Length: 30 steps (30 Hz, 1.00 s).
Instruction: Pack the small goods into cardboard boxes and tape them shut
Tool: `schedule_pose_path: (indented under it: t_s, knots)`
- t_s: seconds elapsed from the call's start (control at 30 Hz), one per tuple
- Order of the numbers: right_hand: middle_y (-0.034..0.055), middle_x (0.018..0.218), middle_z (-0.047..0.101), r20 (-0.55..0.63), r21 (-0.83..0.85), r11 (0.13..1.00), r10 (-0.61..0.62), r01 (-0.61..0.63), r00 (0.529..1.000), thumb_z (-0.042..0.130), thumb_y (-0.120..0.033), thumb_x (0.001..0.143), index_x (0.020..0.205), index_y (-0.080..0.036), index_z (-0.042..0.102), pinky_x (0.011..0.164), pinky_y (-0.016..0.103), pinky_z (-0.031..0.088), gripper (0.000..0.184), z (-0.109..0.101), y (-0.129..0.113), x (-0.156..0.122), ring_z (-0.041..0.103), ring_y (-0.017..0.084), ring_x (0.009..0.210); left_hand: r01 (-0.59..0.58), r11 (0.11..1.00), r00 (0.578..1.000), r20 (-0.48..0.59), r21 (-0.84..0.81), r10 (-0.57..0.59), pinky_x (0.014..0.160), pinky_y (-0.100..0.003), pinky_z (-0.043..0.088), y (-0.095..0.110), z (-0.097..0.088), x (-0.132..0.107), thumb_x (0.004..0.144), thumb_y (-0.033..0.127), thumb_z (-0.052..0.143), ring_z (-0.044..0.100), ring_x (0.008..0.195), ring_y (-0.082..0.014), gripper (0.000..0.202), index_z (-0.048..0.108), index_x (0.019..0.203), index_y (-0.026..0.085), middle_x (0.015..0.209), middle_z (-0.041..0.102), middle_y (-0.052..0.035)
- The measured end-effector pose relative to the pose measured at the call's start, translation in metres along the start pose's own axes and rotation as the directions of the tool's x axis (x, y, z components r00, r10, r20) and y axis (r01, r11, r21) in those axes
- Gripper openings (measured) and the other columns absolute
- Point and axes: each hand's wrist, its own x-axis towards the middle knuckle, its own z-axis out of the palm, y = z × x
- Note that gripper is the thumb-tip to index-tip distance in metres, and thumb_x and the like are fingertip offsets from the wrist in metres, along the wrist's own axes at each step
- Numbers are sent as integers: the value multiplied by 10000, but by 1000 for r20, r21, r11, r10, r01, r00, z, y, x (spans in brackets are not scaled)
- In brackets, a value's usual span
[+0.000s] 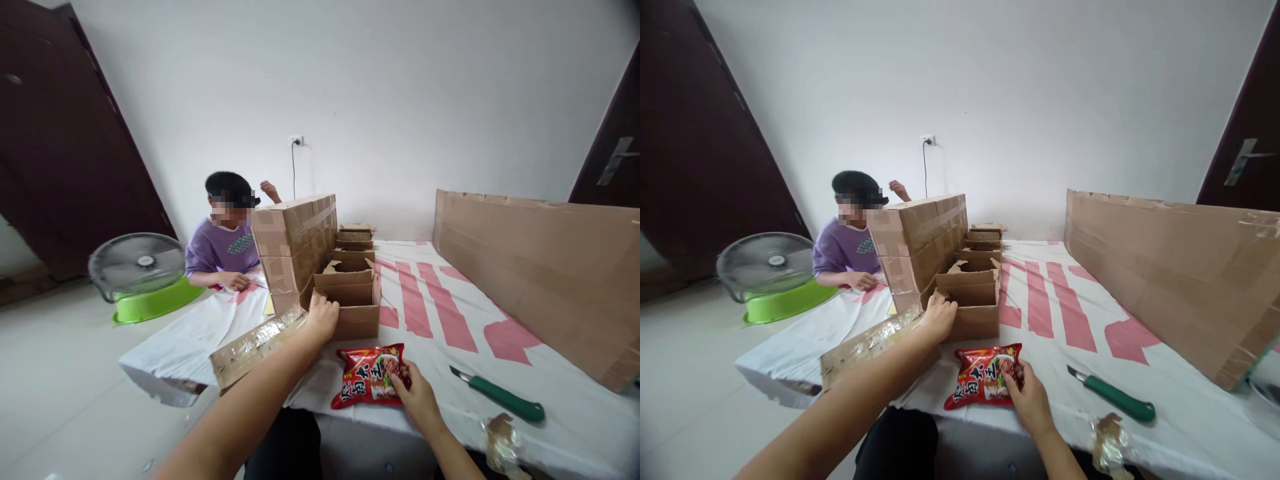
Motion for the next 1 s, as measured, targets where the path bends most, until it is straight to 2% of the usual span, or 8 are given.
schedule_pose_path:
  t_s: [0.17, 0.27, 0.33, 0.4, 0.47, 0.6, 0.73, 1.0]
  knots:
    - [60, 889, 698, -13, -3, 1000, 13, -13, 1000, 510, -540, 789, 1152, -179, 529, 659, 311, 546, 512, 2, 5, 1, 701, 230, 728, -22, 1000, 993, -113, -7, 21, 1048, -535, 212, 32, 3, -23, 835, 102, 423, 380, 1266, -323, 461, 474, 1293, 123, 1326, 493, -173]
    - [66, 893, 711, -11, -1, 1000, -7, 7, 1000, 512, -523, 798, 1172, -170, 546, 684, 323, 551, 515, 0, 6, 1, 701, 232, 744, -261, 957, 954, -182, -127, 237, 1073, -489, 205, 66, 12, -60, 859, 254, 471, 361, 1284, -301, 474, 444, 1329, 195, 1349, 485, -114]
    - [91, 998, 706, -5, -9, 999, -52, 52, 999, 516, -498, 805, 1209, -160, 542, 789, 340, 539, 527, -1, 6, 0, 685, 239, 878, -471, 857, 880, -179, -209, 440, 1077, -463, 212, 83, 24, -86, 881, 391, 459, 341, 1301, -279, 492, 409, 1354, 264, 1403, 440, -78]
    - [107, 1152, 659, 38, -20, 992, -125, 126, 991, 513, -456, 818, 1252, -164, 532, 920, 354, 487, 523, -3, 6, 1, 628, 237, 1046, -563, 788, 826, -146, -249, 544, 1075, -506, 188, 90, 40, -101, 862, 472, 482, 265, 1348, -304, 575, 330, 1397, 326, 1492, 319, -61]
    - [96, 1229, 620, 97, -54, 979, -190, 196, 977, 511, -411, 822, 1266, -186, 541, 992, 368, 435, 498, -4, 6, 2, 580, 231, 1127, -520, 814, 852, -101, -259, 513, 1060, -547, 177, 86, 57, -104, 873, 416, 492, 230, 1362, -329, 561, 307, 1401, 374, 1517, 272, -51]
    - [96, 1111, 676, 100, -146, 971, -176, 190, 979, 506, -367, 816, 1196, -186, 608, 943, 372, 466, 433, -1, 8, 4, 626, 230, 1030, -305, 915, 951, -35, -265, 307, 1031, -560, 217, 59, 81, -81, 924, 289, 419, 305, 1319, -330, 419, 426, 1329, 397, 1455, 396, -24]
    - [93, 1005, 705, 68, -117, 985, -123, 131, 990, 486, -376, 827, 1081, -184, 663, 841, 339, 512, 364, 0, 9, 3, 658, 223, 928, -281, 915, 959, -58, -289, 276, 1040, -565, 212, 43, 87, -61, 926, 268, 424, 306, 1313, -303, 369, 491, 1262, 404, 1437, 423, 23]
    - [74, 924, 720, 47, -117, 981, -147, 152, 988, 534, -402, 806, 946, -214, 702, 793, 323, 521, 289, -2, 6, 1, 665, 225, 857, -147, 937, 989, -67, -317, 132, 1063, -596, 146, 48, 95, -31, 918, 209, 430, 294, 1314, -299, 369, 530, 1221, 393, 1400, 460, 16]
